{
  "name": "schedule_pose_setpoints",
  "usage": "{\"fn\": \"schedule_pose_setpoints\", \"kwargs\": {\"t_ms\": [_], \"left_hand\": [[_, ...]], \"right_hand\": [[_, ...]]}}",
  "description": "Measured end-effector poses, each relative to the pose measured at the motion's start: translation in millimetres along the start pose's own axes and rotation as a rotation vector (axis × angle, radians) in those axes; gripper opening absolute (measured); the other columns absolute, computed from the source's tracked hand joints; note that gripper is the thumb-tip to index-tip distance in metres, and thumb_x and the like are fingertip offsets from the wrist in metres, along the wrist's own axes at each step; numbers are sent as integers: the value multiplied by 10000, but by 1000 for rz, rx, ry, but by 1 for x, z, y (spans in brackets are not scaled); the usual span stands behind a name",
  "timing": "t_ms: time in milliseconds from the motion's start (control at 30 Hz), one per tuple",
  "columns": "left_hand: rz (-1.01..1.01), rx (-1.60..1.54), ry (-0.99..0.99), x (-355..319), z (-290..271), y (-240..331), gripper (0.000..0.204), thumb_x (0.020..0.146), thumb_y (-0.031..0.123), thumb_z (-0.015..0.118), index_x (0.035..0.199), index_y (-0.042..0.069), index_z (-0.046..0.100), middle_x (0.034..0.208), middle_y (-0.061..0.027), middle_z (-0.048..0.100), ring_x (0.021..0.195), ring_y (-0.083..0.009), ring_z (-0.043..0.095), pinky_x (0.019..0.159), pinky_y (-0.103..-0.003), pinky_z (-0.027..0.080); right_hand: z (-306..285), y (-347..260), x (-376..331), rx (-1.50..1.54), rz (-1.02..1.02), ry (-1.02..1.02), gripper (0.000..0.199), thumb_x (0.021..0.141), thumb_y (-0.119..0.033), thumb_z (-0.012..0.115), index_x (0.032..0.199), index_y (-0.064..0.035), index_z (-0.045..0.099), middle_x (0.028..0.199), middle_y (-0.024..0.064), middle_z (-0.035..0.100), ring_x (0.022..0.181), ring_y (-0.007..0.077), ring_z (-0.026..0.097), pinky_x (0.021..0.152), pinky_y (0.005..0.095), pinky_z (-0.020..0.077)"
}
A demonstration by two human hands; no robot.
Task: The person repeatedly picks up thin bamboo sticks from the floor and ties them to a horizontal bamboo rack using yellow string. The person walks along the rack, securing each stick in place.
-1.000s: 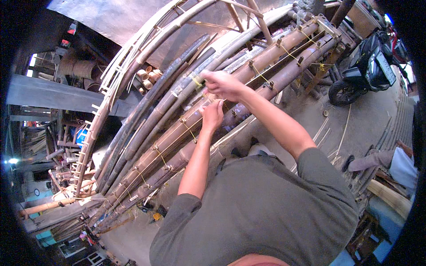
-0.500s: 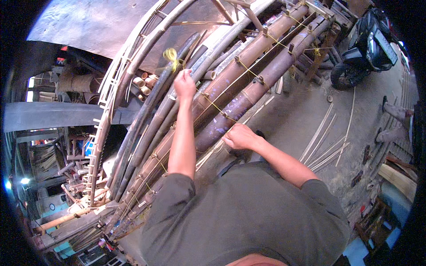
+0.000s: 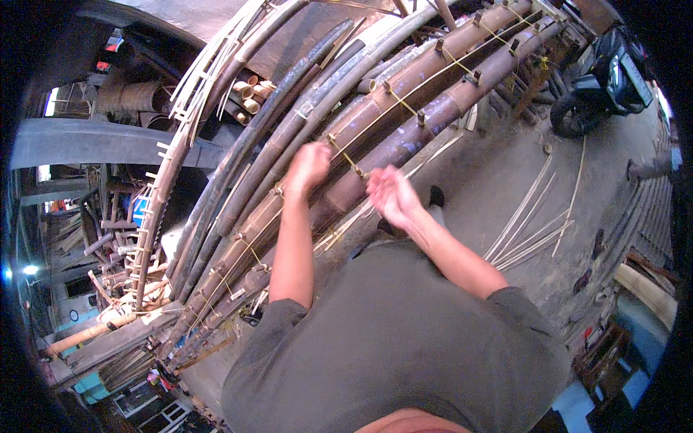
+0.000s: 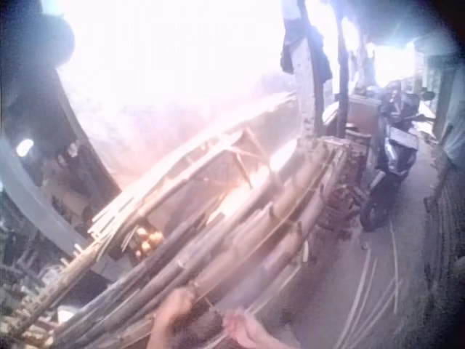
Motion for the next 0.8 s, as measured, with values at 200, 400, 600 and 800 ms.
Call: {"fn": "schedule_pose_setpoints", "kwargs": {"t_ms": [200,400,600,800], "left_hand": [[-11,-174,296,-31,57,-38,403,879,342,558,1159,54,531,994,-253,639,983,-403,607,823,-480,465],[-234,-109,147,-34,25,6,334,936,371,463,1073,147,670,1029,-216,644,999,-425,592,852,-503,455],[-176,-109,204,-36,27,-5,350,934,388,456,1086,151,664,994,-205,656,955,-423,607,838,-509,457],[-190,-135,260,-33,26,12,310,921,405,472,1014,184,668,906,-184,665,892,-400,629,759,-492,481]], "right_hand": [[202,19,46,-916,-682,-101,275,949,-194,447,798,-3,573,692,45,550,656,165,503,635,313,433],[187,-45,138,-2677,-331,90,668,920,-616,346,1068,-56,678,1040,205,669,1019,345,632,886,526,459],[203,-43,146,-1940,-184,-344,637,946,-540,355,923,25,647,879,214,661,821,322,628,810,438,479],[103,-2,-9,-2201,-350,-622,591,908,-498,497,521,-60,586,543,164,580,551,397,572,677,449,495]]}}
Point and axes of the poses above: each hand's wrist, its own x-axis towards the middle knuckle, its own z-axis out of the palm, y = z × x, the point moved 6 cm from there along x, towards the middle knuckle
